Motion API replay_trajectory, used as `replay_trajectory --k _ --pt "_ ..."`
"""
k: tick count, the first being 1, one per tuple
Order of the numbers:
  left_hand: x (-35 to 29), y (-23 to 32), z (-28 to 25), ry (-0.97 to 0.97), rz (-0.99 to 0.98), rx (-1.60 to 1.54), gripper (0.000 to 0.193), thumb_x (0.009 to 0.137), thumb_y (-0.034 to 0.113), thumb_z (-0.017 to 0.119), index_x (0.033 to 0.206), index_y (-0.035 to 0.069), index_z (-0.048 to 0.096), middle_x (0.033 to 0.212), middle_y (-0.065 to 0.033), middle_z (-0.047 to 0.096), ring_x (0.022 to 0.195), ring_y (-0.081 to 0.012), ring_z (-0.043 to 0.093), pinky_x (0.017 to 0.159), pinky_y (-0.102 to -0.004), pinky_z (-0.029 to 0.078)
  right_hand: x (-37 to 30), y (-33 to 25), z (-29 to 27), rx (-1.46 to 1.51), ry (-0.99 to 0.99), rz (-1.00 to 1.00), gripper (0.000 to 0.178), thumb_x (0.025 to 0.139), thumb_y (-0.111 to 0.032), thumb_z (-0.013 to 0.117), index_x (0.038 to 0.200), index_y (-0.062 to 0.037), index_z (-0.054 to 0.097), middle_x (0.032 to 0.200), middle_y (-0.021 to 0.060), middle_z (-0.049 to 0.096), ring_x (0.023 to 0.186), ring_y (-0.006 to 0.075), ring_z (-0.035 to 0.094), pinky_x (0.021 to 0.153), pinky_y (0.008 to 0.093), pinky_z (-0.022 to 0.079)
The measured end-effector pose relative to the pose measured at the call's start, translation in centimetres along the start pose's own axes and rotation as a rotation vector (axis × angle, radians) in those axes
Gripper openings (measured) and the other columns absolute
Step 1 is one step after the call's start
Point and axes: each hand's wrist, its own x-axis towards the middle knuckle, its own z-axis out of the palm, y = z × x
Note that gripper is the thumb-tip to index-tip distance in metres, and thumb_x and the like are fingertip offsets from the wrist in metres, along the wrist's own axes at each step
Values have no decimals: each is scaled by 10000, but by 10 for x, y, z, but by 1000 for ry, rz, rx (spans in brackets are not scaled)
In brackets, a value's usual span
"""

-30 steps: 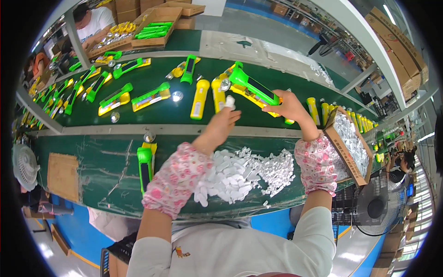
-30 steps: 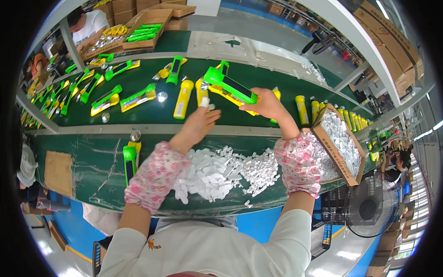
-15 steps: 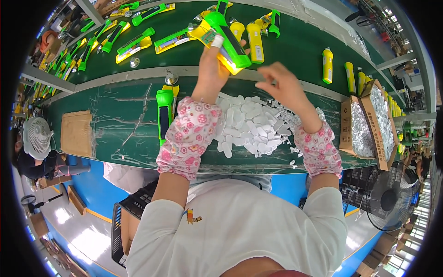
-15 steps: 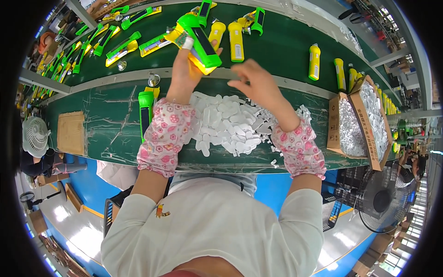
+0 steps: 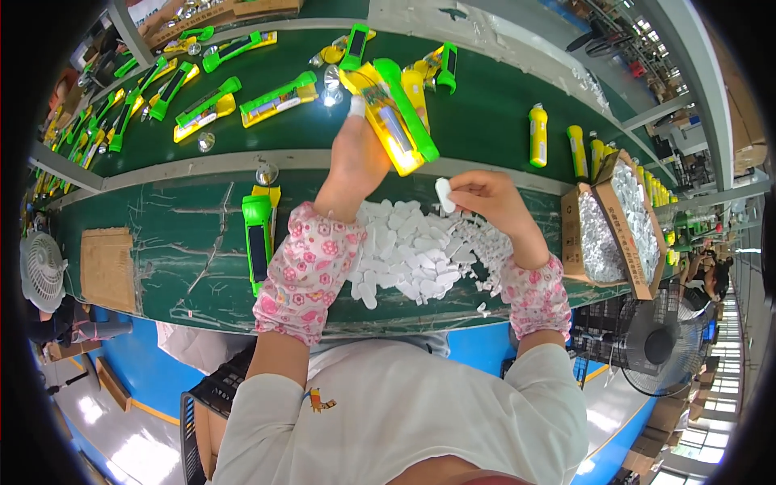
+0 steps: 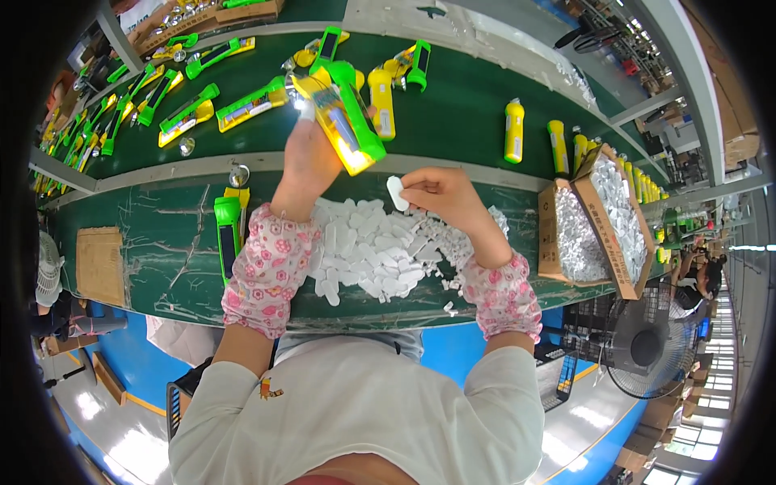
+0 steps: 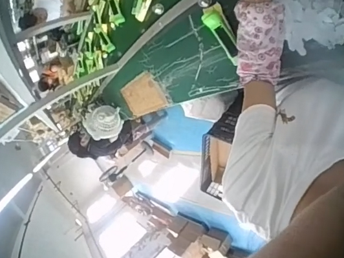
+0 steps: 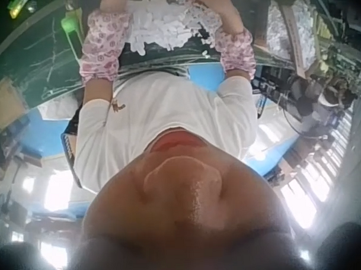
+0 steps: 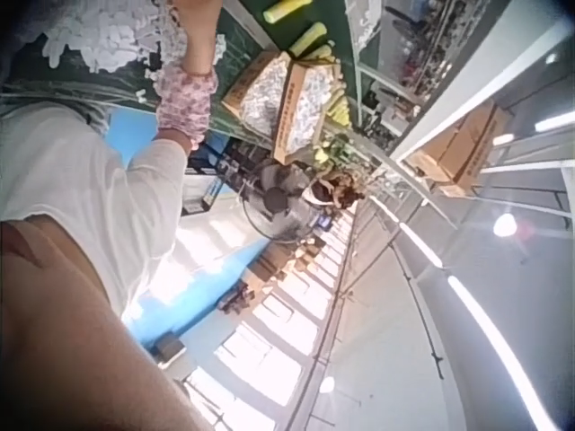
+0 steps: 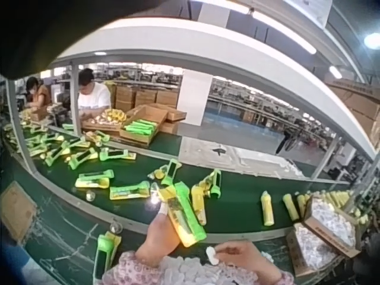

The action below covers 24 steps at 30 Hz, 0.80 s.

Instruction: The recorder is assembling solar-powered flashlights on a factory line by applying small white labels to the device casing.

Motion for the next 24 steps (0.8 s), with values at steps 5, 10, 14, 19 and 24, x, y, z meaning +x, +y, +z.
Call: replay_trajectory --k 5,10,14,19,24 --pt "-8 -23 9 -172 -124 29 453 981 388 473 1333 111 404 1224 -86 537 1155 -255 527 986 -463 428 7 -73 -12 -244 114 -602 119 931 8 538 1024 -3 612 1020 70 546 901 111 565 718 230 507" --pt "-21 -25 20 -264 -270 97 479 957 367 532 1339 111 396 1187 -48 526 1074 -178 561 937 -408 459 20 -124 -1 -824 -83 -711 129 896 -26 574 1022 -47 593 942 102 528 876 256 561 758 339 448" --pt "-19 -26 12 -309 -347 128 586 935 334 581 1409 111 316 1285 -80 491 1196 -241 528 977 -463 463 33 -133 -12 -883 -341 -695 171 873 -50 627 1021 -59 540 869 68 605 800 229 582 710 298 451" --pt "-17 -26 13 -304 -358 239 689 904 362 625 1424 77 274 1280 -97 482 1169 -238 547 950 -431 492 33 -132 -20 -576 -364 -311 359 808 -59 709 1012 -66 414 824 49 620 719 141 589 622 260 456" --pt "-20 -26 23 -229 -384 299 554 896 268 663 1335 101 369 1214 -59 505 1084 -188 570 916 -431 495 31 -130 -13 -594 -320 -289 399 759 -48 742 920 -67 377 727 65 554 635 179 552 572 300 428"
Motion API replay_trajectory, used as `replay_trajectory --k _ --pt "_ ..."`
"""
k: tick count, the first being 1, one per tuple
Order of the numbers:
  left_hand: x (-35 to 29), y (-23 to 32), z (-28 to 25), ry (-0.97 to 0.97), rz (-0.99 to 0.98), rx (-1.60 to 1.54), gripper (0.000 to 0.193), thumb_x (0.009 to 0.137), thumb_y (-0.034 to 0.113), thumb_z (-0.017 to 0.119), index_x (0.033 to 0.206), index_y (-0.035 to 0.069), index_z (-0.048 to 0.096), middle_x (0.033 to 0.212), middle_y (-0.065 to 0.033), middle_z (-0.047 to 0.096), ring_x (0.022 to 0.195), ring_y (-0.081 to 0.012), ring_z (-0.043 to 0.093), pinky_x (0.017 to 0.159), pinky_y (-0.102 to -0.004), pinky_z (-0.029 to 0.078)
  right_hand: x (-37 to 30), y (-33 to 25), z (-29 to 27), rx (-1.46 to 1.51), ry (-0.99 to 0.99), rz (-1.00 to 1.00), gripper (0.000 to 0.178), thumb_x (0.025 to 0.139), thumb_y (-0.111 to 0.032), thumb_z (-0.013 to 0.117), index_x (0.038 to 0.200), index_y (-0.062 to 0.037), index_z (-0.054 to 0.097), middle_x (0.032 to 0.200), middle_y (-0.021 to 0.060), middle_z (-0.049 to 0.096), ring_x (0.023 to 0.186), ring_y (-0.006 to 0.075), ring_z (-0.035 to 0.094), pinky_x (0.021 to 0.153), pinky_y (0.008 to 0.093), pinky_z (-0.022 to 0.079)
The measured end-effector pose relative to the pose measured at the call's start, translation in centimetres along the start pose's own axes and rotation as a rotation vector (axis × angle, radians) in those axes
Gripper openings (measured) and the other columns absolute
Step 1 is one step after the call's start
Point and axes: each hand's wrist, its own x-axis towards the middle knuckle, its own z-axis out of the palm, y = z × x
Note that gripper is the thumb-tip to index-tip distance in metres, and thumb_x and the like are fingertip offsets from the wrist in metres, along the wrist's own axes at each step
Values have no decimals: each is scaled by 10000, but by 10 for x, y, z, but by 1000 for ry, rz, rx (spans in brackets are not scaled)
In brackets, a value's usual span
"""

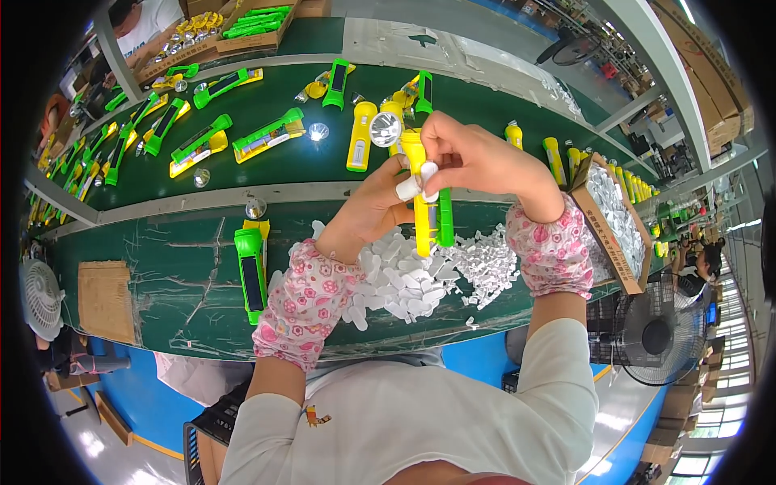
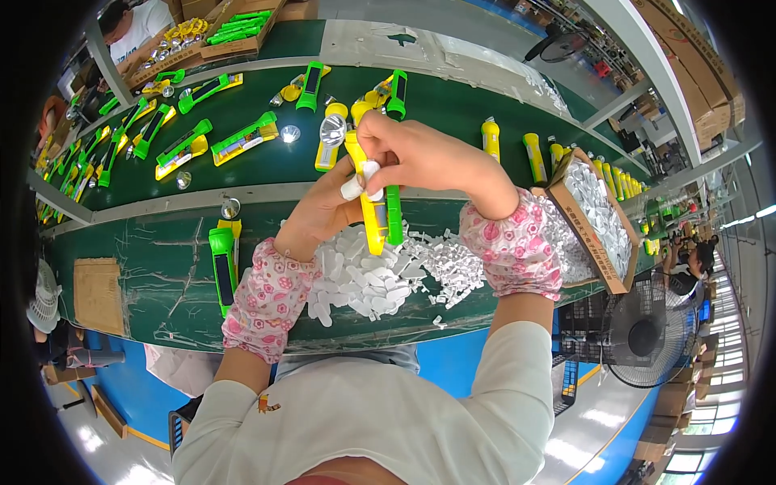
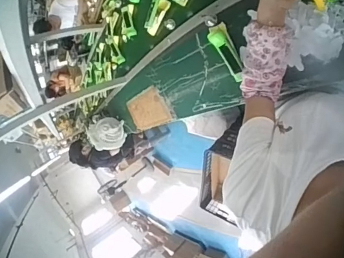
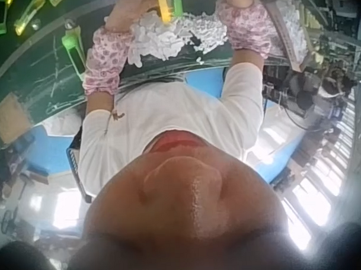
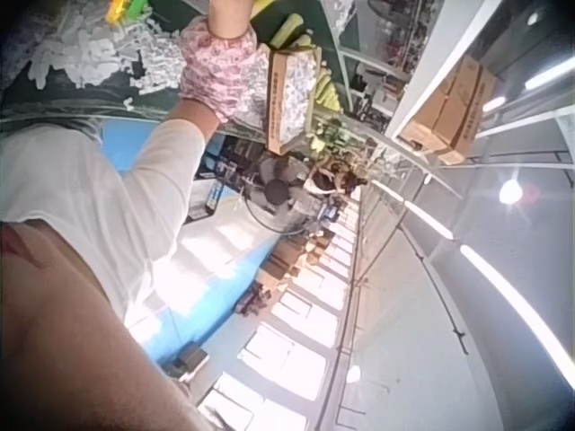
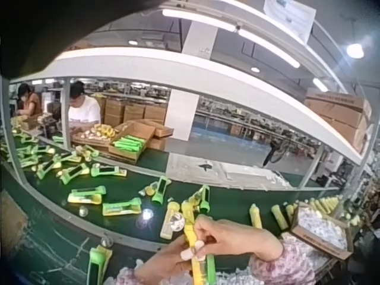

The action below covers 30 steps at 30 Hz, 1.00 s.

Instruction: The recorder is assembling solar-powered flashlights on a factory line by applying small white labels to the device casing.

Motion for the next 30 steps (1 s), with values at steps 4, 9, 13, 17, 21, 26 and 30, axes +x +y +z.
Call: replay_trajectory --k 4,9,13,17,21,26,30 --pt "1 3 0 58 -35 77 549 880 243 685 1312 94 380 1189 -53 515 1065 -181 576 907 -424 506 1 2 -1 -163 1 -12 436 725 -41 751 911 -64 358 674 77 527 588 231 533 540 342 397" --pt "1 3 -11 60 -26 51 531 871 231 698 1281 89 392 1183 -52 520 1067 -183 578 909 -413 508 4 7 13 -127 90 3 471 724 -67 782 911 -63 350 679 68 548 596 193 559 546 315 426" --pt "2 4 -19 109 43 48 483 874 216 691 1253 90 419 1169 -54 523 1074 -182 569 910 -402 503 -1 20 34 -184 339 -14 527 715 -113 817 1036 -55 403 757 69 573 657 167 580 589 294 473" --pt "4 6 -21 148 238 -112 384 949 252 547 1269 81 421 1169 -70 522 1101 -190 539 980 -383 432 -16 23 72 -369 586 271 779 740 -270 807 1337 -4 383 971 148 578 824 259 607 713 351 500" --pt "7 6 -9 347 324 -252 284 1008 260 411 1229 81 421 1135 -77 522 1055 -206 549 932 -386 450 -4 51 104 -185 598 61 536 936 -289 580 1329 29 402 1088 221 541 991 335 578 862 396 455" --pt "4 6 -17 549 415 -239 241 991 220 450 1173 62 439 1079 -72 536 958 -177 577 826 -355 502 6 51 112 -95 680 -21 394 977 -231 484 1262 40 477 1045 242 547 940 379 561 831 408 446" --pt "3 7 -19 592 464 -221 212 956 149 458 1138 40 470 1012 -66 563 925 -178 583 807 -354 500 12 55 113 -39 709 -60 327 999 -195 417 1207 21 548 976 200 561 867 341 571 792 384 453"
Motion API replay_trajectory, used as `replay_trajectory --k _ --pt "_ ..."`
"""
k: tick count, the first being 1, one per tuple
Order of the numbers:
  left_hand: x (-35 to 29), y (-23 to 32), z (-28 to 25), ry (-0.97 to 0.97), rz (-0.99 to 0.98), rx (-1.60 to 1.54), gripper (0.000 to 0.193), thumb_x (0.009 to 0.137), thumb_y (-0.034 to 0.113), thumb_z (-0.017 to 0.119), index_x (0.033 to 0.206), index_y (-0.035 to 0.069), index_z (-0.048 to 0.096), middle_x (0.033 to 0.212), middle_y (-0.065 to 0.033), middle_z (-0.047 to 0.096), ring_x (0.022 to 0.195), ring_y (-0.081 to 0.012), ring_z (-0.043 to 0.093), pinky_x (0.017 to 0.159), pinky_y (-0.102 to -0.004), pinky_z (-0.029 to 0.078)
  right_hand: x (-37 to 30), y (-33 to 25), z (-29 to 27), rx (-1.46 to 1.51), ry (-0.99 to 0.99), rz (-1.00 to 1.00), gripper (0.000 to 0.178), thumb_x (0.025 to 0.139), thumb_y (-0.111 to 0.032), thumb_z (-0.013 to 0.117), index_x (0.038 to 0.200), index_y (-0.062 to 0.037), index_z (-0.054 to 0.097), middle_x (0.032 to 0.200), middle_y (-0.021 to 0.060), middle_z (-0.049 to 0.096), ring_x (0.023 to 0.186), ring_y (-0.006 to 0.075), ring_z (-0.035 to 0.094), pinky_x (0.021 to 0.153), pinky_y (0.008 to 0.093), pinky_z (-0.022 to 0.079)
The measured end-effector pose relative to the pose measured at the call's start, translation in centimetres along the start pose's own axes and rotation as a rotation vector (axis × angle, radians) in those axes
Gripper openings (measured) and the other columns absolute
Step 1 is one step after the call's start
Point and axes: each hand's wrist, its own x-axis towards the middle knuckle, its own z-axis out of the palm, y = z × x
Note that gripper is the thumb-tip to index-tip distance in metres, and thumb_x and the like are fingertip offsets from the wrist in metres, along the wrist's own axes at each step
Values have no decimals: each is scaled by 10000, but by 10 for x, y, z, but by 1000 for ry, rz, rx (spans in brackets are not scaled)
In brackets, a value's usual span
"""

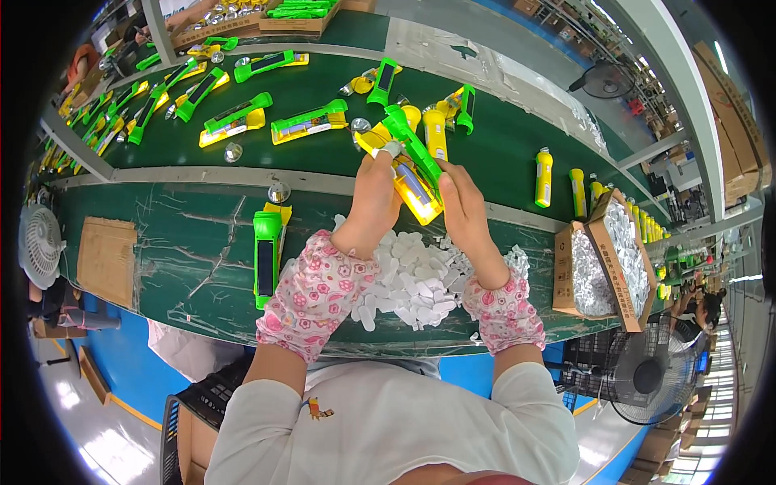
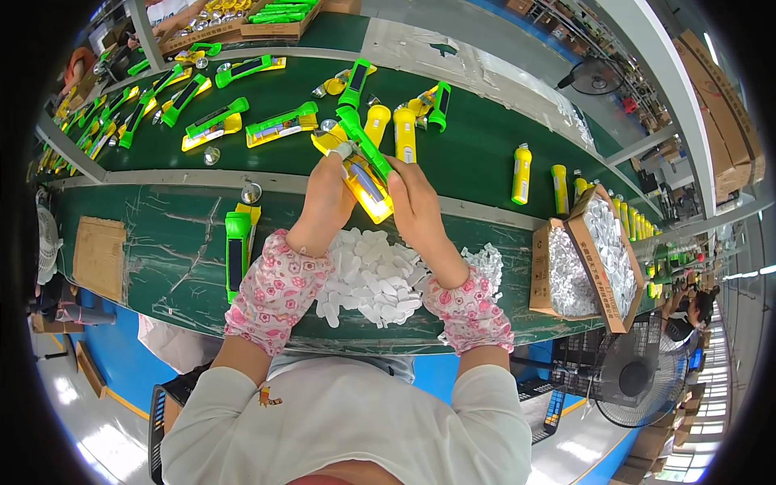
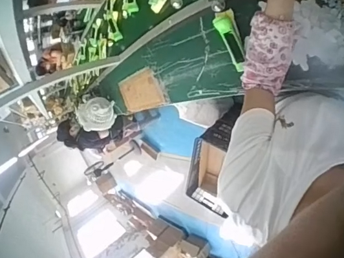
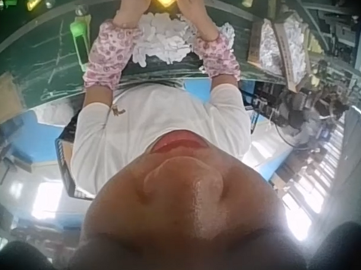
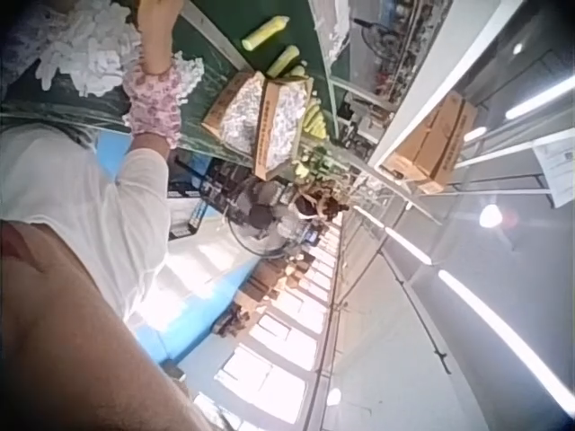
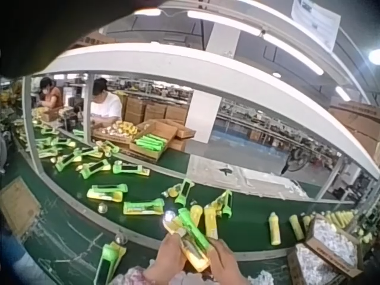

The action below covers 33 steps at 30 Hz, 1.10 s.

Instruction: The recorder is assembling solar-powered flashlights on a factory line by applying small white labels to the device casing.

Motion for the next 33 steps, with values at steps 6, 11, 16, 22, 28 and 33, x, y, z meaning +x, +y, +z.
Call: replay_trajectory --k 6,11,16,22,28,33 --pt "8 -7 -9 53 20 53 244 941 98 389 1154 16 477 1068 -106 562 990 -218 567 896 -377 466 -3 -3 15 -88 70 -7 328 988 -182 432 1229 7 547 925 183 546 816 316 571 734 372 456" --pt "10 -12 -13 12 28 127 251 951 131 360 1151 32 477 1077 -110 568 994 -221 570 896 -374 464 -5 -3 15 -117 49 24 347 970 -162 454 1285 -39 532 931 175 523 796 294 565 694 378 469" --pt "6 -16 -19 -133 16 -84 247 967 225 419 1154 71 470 1027 -84 588 982 -210 581 876 -365 471 -12 -8 19 -224 51 -4 401 958 -156 478 1346 -54 499 950 160 470 767 259 532 712 335 458" --pt "-2 -20 -14 -79 34 48 210 935 174 497 1112 63 471 1030 -89 579 988 -241 594 881 -402 488 -21 -3 20 -336 -32 10 523 921 -170 535 1425 -116 409 1020 174 450 797 327 590 659 397 516" --pt "24 17 -28 -168 -55 360 299 980 181 479 1162 -54 508 1159 -197 611 1058 -299 618 915 -431 509 -23 8 13 -206 -183 -8 531 932 -156 532 1440 -124 378 1196 200 471 1009 386 531 861 428 461" --pt "15 10 -13 -83 -348 -14 358 1009 270 441 1256 11 442 1184 -179 601 1133 -304 557 984 -441 427 -6 12 -2 -436 -73 -362 472 913 -68 544 1379 -103 475 1218 159 488 1033 313 483 927 390 405"
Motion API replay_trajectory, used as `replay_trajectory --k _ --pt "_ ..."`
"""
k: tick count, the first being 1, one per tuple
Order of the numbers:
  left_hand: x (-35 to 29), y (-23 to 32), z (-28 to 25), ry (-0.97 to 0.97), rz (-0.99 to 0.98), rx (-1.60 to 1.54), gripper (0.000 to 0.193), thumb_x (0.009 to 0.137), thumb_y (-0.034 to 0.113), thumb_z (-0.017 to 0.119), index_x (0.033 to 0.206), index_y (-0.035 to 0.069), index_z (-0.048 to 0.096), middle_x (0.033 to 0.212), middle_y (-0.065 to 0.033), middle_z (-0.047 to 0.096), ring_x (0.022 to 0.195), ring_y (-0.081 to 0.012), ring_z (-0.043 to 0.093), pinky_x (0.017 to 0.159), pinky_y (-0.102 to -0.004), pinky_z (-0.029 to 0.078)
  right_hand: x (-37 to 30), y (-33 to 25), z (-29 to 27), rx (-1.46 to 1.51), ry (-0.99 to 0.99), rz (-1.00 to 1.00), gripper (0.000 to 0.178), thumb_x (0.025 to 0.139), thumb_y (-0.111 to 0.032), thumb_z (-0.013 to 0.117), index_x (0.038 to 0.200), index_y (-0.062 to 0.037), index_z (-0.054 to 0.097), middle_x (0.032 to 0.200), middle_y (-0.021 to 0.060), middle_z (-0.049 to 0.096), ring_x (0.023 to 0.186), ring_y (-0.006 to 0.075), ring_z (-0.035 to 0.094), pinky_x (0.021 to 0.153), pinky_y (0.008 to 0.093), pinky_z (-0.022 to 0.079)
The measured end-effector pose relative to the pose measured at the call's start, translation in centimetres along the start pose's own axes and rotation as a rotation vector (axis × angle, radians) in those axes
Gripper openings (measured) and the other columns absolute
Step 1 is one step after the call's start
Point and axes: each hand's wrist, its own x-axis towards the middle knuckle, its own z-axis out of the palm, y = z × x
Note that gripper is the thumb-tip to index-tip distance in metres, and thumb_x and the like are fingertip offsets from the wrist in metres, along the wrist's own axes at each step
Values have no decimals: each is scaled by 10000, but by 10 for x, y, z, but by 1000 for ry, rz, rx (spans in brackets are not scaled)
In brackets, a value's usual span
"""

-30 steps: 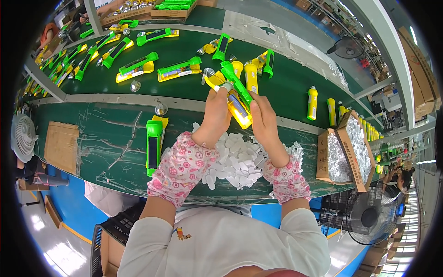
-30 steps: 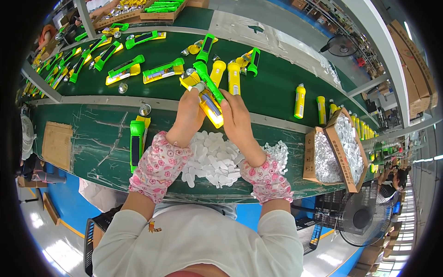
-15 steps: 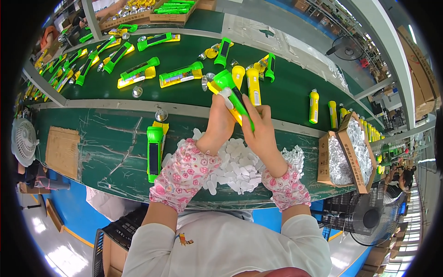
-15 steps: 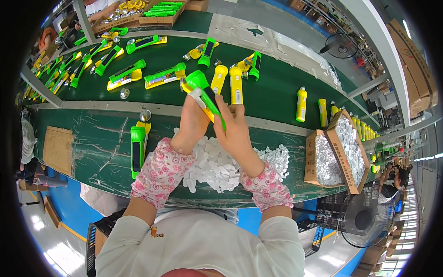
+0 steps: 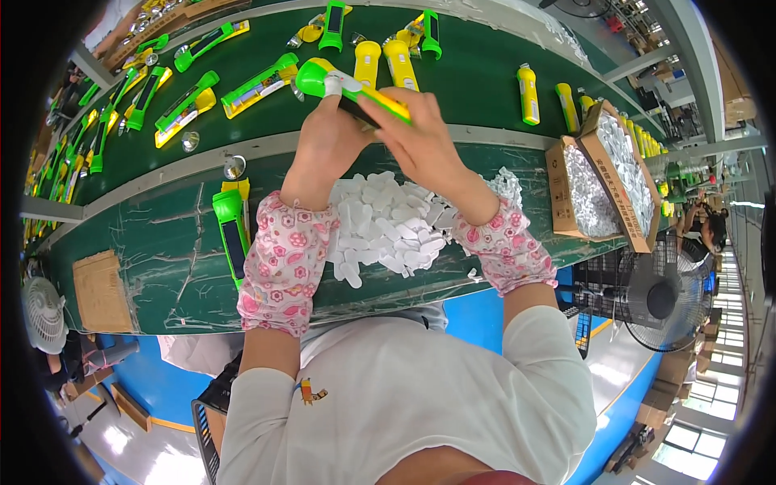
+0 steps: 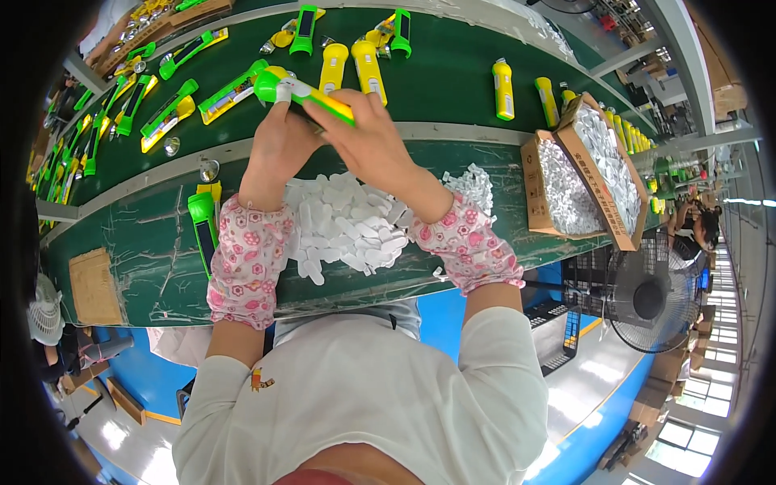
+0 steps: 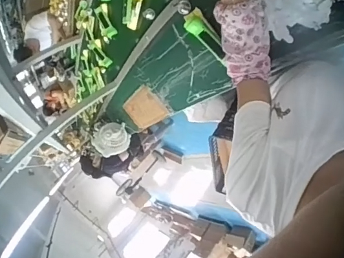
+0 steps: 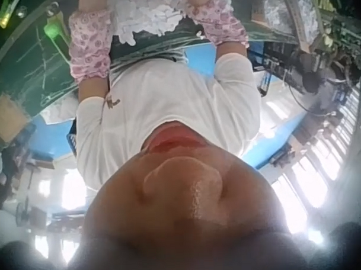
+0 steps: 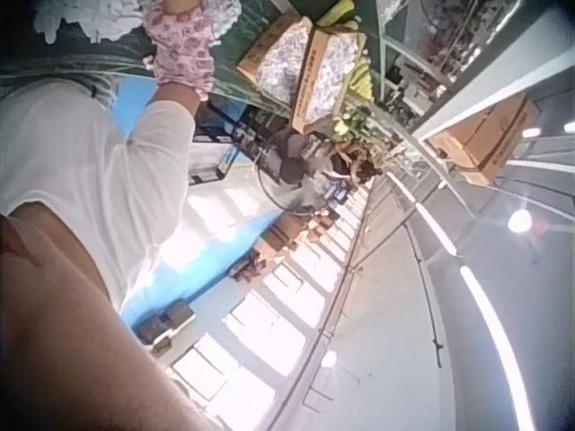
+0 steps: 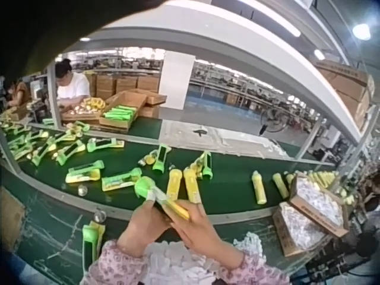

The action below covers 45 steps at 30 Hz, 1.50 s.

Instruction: The recorder is assembling solar-powered flashlights on a factory line by applying small white labels to the device casing.

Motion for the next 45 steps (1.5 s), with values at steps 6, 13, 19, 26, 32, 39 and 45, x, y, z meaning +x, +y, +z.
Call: replay_trajectory --k 6,13,19,26,32,39,45 --pt "20 36 -47 -3 17 -180 307 919 370 556 1046 108 459 755 -64 470 654 -171 496 607 -336 466 -62 59 -13 319 -295 234 336 836 -53 657 1168 -94 621 998 83 585 906 231 566 777 310 462" --pt "5 24 -15 63 225 -74 314 947 283 527 1137 43 458 1009 -171 565 923 -312 573 876 -451 481 -85 28 25 -191 -361 -55 194 731 -132 595 900 -97 683 804 53 493 812 220 532 698 333 419" --pt "6 -14 -15 -45 226 278 384 1010 284 424 1235 -27 425 1104 -173 568 1021 -288 587 936 -417 462 -57 34 -16 458 -105 469 160 715 37 737 789 -40 619 816 57 556 741 184 581 628 302 474" --pt "-17 -31 17 -251 285 555 418 1019 257 405 1327 4 275 1231 -160 506 1037 -249 610 854 -382 541 20 19 -31 870 143 409 152 793 92 679 921 10 676 914 77 633 826 134 615 731 238 536" --pt "-16 -28 9 -277 407 736 448 1007 184 425 1352 -17 222 1225 -128 465 1052 -186 549 884 -318 479 27 13 -28 609 156 298 124 814 76 670 912 1 685 926 48 587 835 122 598 712 235 537" --pt "-7 -36 7 -250 373 932 448 966 77 440 1339 -20 211 1154 -123 467 1001 -152 532 837 -291 463 19 30 -15 765 196 480 448 768 20 730 1105 -57 446 944 34 512 808 116 552 638 225 485" --pt "-2 -36 18 -187 246 727 391 977 227 455 1305 47 341 1089 -118 555 883 -183 611 733 -335 547 33 126 -21 1066 -40 469 196 884 -78 644 1062 -41 571 993 38 608 854 98 587 685 265 496"
